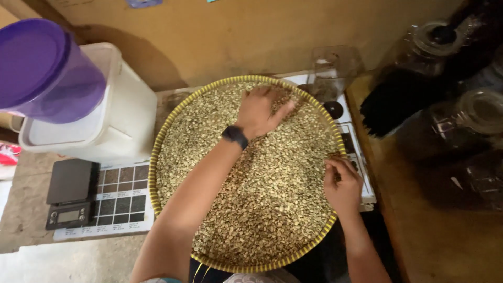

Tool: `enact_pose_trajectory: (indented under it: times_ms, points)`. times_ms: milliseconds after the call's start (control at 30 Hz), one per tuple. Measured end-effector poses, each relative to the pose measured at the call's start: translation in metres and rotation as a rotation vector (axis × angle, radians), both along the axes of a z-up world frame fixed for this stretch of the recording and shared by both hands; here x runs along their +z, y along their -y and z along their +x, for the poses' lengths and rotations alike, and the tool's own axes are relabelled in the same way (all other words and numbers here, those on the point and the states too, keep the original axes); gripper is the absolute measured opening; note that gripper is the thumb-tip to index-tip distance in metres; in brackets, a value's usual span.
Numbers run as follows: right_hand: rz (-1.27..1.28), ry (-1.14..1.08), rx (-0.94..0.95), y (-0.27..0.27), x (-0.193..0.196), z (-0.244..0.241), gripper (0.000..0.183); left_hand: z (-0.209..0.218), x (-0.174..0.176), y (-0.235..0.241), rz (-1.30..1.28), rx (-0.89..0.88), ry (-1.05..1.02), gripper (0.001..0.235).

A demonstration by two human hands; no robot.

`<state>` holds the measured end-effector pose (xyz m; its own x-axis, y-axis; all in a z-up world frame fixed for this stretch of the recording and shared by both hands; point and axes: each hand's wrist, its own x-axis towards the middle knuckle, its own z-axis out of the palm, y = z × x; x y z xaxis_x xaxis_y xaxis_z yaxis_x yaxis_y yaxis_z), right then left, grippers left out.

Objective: The person sits on the floor and uses both hands to sift through a large woven tray filled with light-colored grains. They repeatedly pick up small handfuls, inspect them, and place them back into the tray, occasionally moving items to the side.

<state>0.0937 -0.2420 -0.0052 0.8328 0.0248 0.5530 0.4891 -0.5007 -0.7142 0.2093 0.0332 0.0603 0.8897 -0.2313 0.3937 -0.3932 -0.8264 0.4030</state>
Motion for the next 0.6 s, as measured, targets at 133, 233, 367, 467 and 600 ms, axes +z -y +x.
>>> enact_pose_trajectory:
  times_ms: [133, 233, 367, 467, 600]
  points:
    - [-0.001, -0.037, 0.008, -0.001, -0.003, -0.001, 0.018, -0.038, -0.001, -0.053, 0.044, -0.027, -0.258, 0.094]
    - [-0.08, -0.046, -0.024, -0.004, 0.003, -0.003, 0.018, -0.053, -0.034, -0.109, 0.092, 0.037, -0.323, 0.082]
    - [-0.104, -0.057, -0.043, -0.003, -0.003, -0.004, 0.018, -0.082, -0.075, -0.172, 0.255, 0.149, -0.282, 0.088]
    - [-0.133, -0.062, -0.054, -0.006, 0.002, -0.006, 0.019, -0.105, -0.084, -0.188, 0.326, 0.172, -0.332, 0.097]
    - [-0.225, -0.073, -0.064, -0.005, -0.003, -0.004, 0.017, -0.123, -0.103, -0.168, 0.217, 0.119, -0.133, 0.104]
